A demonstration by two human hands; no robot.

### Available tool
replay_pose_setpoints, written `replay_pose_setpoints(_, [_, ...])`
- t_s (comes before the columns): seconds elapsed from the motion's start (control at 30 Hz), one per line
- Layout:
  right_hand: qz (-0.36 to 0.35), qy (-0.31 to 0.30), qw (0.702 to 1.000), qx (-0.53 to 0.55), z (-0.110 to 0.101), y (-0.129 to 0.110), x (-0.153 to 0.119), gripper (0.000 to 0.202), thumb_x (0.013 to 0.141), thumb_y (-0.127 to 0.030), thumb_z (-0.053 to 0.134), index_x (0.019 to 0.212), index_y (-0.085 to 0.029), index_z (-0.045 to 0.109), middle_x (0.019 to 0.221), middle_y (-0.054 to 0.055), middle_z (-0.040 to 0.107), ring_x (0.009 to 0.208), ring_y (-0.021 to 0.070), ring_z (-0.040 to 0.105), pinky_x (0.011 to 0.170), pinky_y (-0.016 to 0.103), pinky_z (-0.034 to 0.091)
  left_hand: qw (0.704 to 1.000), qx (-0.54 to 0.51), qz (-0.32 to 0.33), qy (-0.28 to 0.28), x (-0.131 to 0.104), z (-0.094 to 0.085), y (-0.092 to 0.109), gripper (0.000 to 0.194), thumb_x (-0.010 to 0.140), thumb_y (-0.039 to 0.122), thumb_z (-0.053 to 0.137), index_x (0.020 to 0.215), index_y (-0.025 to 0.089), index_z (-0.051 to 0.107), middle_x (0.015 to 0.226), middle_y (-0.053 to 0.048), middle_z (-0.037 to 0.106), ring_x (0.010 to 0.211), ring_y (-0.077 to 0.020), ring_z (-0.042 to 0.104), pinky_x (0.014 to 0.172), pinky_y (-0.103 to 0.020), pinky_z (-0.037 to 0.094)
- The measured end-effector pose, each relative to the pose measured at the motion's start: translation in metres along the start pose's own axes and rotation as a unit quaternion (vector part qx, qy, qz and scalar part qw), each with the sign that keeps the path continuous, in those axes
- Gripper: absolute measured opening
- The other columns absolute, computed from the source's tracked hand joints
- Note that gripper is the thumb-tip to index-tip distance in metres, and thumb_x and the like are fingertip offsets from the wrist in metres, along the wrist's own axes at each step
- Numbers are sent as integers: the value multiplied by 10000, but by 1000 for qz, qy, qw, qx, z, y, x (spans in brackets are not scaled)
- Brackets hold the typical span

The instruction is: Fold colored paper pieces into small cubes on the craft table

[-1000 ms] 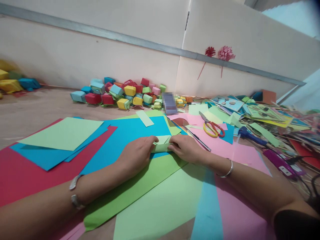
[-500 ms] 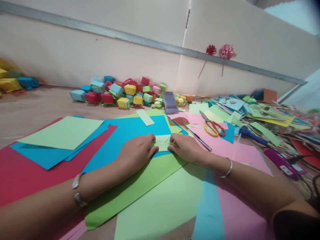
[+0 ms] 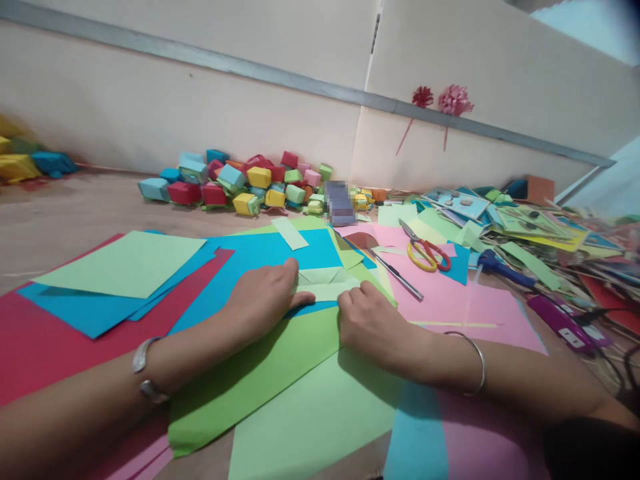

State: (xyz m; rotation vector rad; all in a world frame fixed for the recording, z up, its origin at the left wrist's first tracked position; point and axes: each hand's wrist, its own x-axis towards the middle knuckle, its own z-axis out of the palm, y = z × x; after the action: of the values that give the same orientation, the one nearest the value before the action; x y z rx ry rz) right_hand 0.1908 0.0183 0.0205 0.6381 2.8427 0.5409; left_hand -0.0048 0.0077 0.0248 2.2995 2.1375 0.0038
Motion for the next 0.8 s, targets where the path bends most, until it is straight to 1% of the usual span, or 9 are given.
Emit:
replay_pose_setpoints(0.13, [6,-55,998,-12,-9,0,-4,212,751,46,546,682,-106,677,684,130,600,676,210,520,565,312,218,1000,-2,3,-28,5,-5,-14,339,871,541,598,876,210,526,794,-105,715,716,-305,682,509,-312,312])
replay_pose_setpoints(0.37, [-4,-56,998,-8,-12,2,-3,216,733,56,555,667,-113,673,672,131,604,668,196,514,562,304,217,998,-27,14,-59,14,-5,-39,360,800,479,703,659,242,471,627,-7,609,583,-213,587,491,-285,291])
replay_pose_setpoints(0.5, [-2,-54,998,13,-12,1,-3,215,743,51,565,647,-117,659,657,124,594,666,188,503,567,300,222,998,-40,20,-40,17,-8,-47,264,810,388,688,656,223,551,612,11,591,591,-190,572,511,-271,320])
replay_pose_setpoints(0.57, [1,-51,999,18,-11,0,-2,212,760,36,556,646,-113,654,674,135,599,675,193,499,571,304,227,999,-45,14,-16,14,-12,-40,110,781,318,687,776,226,626,711,-7,649,664,-213,613,524,-275,363])
replay_pose_setpoints(0.6, [7,-47,999,19,-11,-1,-2,210,773,27,546,658,-109,657,688,143,604,682,197,499,573,308,229,999,-44,10,1,11,-14,-33,107,787,276,658,882,227,647,809,-31,679,739,-231,635,553,-284,394])
replay_pose_setpoints(0.67, [26,-39,999,24,-10,-3,-2,215,807,17,511,722,-97,672,724,152,615,701,208,507,583,317,237,996,-47,24,70,1,-14,-15,207,888,249,511,1037,225,652,1009,-81,699,897,-253,651,639,-311,434])
replay_pose_setpoints(0.7, [37,-34,998,29,-10,-3,-2,226,825,17,489,769,-90,680,744,154,622,707,211,512,587,320,240,994,-53,41,84,-4,-12,-4,246,924,253,458,1060,221,661,1036,-90,700,880,-248,654,640,-317,435])
replay_pose_setpoints(0.73, [46,-28,998,35,-10,-4,-2,239,842,17,469,815,-84,683,765,152,629,710,212,516,591,324,240,994,-56,61,69,-10,-9,5,286,943,246,428,1104,219,663,1034,-92,705,866,-249,655,635,-322,432])
replay_pose_setpoints(0.8, [35,-13,997,63,-10,-2,-2,239,874,-5,455,872,-86,680,791,138,637,707,207,517,592,328,235,995,-43,86,30,-19,-2,20,320,953,256,425,1155,227,672,899,-85,707,825,-271,646,598,-329,407])
